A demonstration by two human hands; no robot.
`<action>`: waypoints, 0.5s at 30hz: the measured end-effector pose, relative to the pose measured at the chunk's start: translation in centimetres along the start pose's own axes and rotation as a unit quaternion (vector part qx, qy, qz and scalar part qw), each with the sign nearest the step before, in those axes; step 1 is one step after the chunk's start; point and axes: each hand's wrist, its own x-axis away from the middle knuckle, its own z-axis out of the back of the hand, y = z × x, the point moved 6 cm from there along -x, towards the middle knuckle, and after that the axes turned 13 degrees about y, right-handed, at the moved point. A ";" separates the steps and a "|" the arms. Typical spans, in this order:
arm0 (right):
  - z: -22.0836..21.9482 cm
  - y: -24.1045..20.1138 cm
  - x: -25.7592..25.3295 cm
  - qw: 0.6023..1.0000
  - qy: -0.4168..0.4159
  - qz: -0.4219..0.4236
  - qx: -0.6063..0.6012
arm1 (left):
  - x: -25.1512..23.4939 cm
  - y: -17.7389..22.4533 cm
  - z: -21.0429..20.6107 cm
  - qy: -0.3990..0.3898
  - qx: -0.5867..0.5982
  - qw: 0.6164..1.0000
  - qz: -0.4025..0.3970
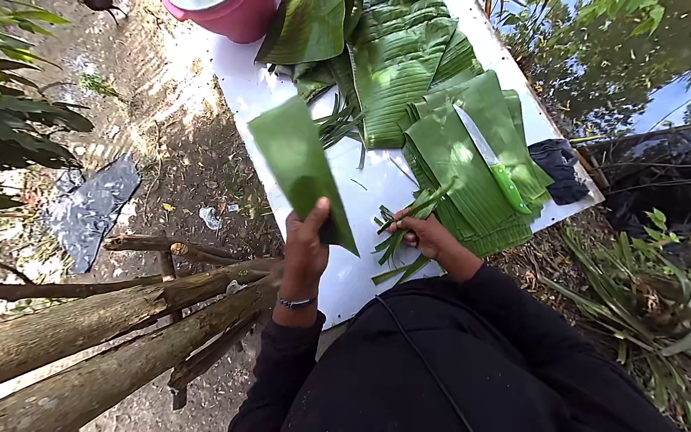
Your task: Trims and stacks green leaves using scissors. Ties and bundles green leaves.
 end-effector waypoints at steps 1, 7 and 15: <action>-0.3 -0.1 0.2 1.000 -0.023 0.004 0.005 | 0.1 -2.2 0.0 0.024 -0.056 0.997 0.038; -1.3 -0.5 1.5 0.994 -0.080 0.047 0.060 | 0.7 -12.7 0.2 0.032 -0.169 0.973 0.152; -1.5 -0.4 1.3 0.991 -0.035 0.086 0.098 | 0.6 -12.6 -0.2 -0.003 -0.201 0.970 0.138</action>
